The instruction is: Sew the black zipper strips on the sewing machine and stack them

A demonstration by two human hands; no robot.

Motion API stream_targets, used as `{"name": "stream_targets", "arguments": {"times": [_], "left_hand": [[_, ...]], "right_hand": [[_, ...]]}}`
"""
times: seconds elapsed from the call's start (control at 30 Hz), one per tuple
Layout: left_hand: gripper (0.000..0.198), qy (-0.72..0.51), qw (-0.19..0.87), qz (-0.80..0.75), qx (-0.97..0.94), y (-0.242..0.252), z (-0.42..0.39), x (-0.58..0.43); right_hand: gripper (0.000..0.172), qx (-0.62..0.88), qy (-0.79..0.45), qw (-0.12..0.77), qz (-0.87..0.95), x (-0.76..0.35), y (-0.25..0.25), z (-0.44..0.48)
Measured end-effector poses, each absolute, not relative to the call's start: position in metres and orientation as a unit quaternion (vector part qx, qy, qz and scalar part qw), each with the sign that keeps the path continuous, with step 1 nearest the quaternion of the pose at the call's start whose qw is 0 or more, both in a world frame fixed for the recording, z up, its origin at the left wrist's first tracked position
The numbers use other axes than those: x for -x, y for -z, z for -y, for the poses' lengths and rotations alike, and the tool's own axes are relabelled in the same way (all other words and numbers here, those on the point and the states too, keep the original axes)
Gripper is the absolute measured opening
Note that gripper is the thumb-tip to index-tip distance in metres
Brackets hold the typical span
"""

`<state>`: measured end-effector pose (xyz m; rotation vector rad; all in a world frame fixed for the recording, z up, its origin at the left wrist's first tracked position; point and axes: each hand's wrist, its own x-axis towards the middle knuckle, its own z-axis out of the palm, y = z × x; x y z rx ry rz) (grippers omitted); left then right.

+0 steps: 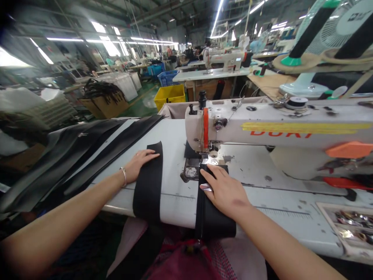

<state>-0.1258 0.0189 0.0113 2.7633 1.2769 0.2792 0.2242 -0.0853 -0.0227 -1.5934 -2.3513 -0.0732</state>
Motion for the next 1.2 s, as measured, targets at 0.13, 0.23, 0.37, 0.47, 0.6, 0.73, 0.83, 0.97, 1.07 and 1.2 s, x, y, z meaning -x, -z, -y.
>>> {"name": "stream_targets", "arguments": {"times": [0.13, 0.23, 0.37, 0.47, 0.6, 0.73, 0.83, 0.97, 1.07, 1.2], "left_hand": [[0.043, -0.105, 0.062, -0.354, -0.928, -0.012, -0.046, 0.086], [0.045, -0.114, 0.094, -0.17, -0.974, -0.004, -0.027, 0.044], [0.068, -0.07, 0.099, -0.085, -0.989, 0.005, -0.002, 0.005], [0.062, -0.056, 0.085, -0.129, -0.986, 0.008, 0.001, 0.0], [0.05, -0.105, 0.076, -0.139, -0.982, 0.009, 0.001, 0.006], [0.062, -0.052, 0.077, -0.125, -0.988, 0.011, 0.004, 0.007], [0.068, -0.019, 0.077, -0.145, -0.986, 0.014, 0.004, 0.004], [0.062, -0.023, 0.076, -0.161, -0.984, 0.013, 0.004, 0.004], [0.061, -0.021, 0.073, -0.164, -0.984, 0.012, 0.004, 0.004], [0.06, -0.016, 0.074, -0.17, -0.982, 0.011, 0.005, 0.003]], "right_hand": [[0.049, 0.532, 0.006, 0.152, 0.833, -0.23, 0.02, 0.075], [0.046, 0.531, -0.005, 0.146, 0.834, -0.233, 0.018, 0.075], [0.048, 0.538, -0.016, 0.15, 0.829, -0.233, 0.017, 0.075], [0.048, 0.538, -0.02, 0.156, 0.828, -0.232, 0.017, 0.075], [0.047, 0.533, -0.02, 0.167, 0.829, -0.232, 0.017, 0.074], [0.047, 0.541, -0.021, 0.156, 0.826, -0.231, 0.017, 0.073], [0.048, 0.543, -0.023, 0.154, 0.825, -0.23, 0.016, 0.073], [0.046, 0.54, -0.02, 0.157, 0.827, -0.23, 0.016, 0.074], [0.046, 0.542, -0.016, 0.15, 0.827, -0.231, 0.016, 0.074], [0.045, 0.545, -0.009, 0.139, 0.826, -0.23, 0.015, 0.074]]}}
